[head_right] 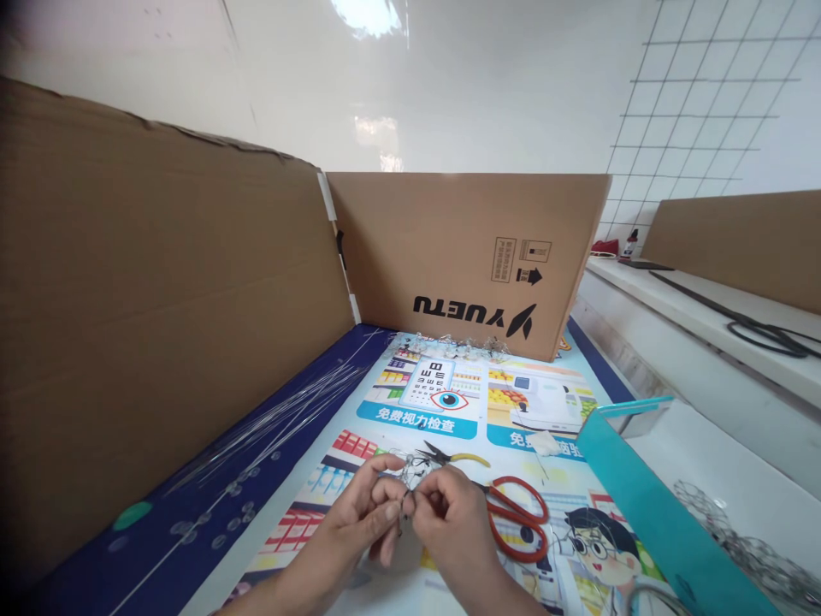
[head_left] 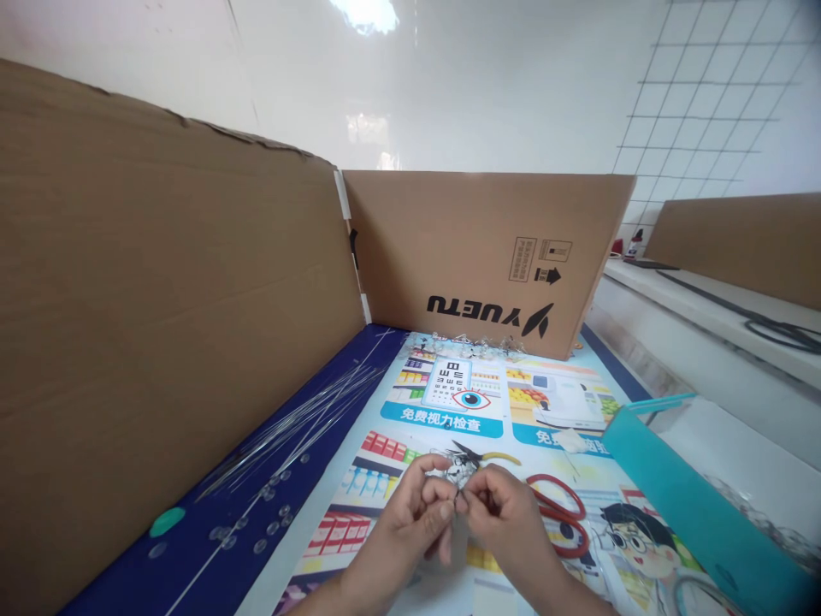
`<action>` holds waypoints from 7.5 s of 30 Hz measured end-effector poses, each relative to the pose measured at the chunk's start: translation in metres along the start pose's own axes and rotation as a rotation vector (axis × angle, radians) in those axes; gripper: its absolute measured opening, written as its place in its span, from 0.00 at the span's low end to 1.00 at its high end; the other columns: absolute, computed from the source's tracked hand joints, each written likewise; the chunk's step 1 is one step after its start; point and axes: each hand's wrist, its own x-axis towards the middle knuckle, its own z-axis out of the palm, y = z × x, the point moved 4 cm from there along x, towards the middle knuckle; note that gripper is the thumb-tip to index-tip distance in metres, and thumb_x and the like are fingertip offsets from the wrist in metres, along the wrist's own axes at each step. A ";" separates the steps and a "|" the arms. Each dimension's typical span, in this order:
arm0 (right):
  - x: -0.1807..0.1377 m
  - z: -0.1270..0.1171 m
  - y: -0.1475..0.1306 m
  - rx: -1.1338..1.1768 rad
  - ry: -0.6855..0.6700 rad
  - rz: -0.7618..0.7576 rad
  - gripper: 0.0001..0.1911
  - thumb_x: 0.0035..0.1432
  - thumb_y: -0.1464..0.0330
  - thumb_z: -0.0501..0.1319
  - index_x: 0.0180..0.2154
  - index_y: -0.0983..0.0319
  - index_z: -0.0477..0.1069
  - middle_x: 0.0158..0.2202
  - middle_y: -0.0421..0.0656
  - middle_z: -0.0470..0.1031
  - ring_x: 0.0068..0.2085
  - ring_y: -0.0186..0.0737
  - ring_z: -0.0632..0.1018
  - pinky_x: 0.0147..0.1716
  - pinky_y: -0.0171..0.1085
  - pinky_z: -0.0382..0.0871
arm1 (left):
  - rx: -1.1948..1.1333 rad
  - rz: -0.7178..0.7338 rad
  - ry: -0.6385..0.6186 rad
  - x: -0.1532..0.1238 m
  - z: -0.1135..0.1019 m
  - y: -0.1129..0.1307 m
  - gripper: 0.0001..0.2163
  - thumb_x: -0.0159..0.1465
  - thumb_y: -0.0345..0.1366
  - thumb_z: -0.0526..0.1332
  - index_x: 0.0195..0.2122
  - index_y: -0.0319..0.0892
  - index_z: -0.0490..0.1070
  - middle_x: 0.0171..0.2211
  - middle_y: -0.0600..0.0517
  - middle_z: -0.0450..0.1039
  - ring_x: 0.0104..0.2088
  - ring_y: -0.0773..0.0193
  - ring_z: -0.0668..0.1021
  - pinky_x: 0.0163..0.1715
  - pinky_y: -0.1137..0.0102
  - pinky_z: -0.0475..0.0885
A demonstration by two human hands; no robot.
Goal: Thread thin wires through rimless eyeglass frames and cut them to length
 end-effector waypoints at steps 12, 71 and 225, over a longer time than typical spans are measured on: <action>-0.015 0.011 -0.022 -0.128 -0.027 -0.362 0.07 0.47 0.77 0.53 0.23 0.60 0.62 0.22 0.38 0.62 0.24 0.32 0.66 0.23 0.31 0.57 | 0.153 0.116 0.409 0.002 -0.015 0.009 0.13 0.55 0.34 0.63 0.41 0.42 0.64 0.34 0.49 0.78 0.40 0.61 0.77 0.41 0.70 0.71; 0.063 -0.024 0.009 -0.061 -0.020 -0.029 0.03 0.45 0.72 0.53 0.22 0.61 0.64 0.19 0.35 0.62 0.21 0.31 0.62 0.20 0.29 0.56 | 0.333 0.192 0.008 0.078 -0.009 0.027 0.11 0.56 0.27 0.59 0.39 0.43 0.60 0.26 0.57 0.67 0.25 0.70 0.68 0.25 0.76 0.61; 0.053 0.002 0.011 -0.158 0.065 -0.304 0.17 0.45 0.77 0.53 0.40 0.59 0.66 0.39 0.42 0.72 0.42 0.41 0.73 0.42 0.41 0.68 | 1.487 0.430 -0.320 0.075 -0.032 0.064 0.09 0.55 0.24 0.56 0.35 0.43 0.69 0.35 0.51 0.74 0.39 0.59 0.74 0.40 0.69 0.64</action>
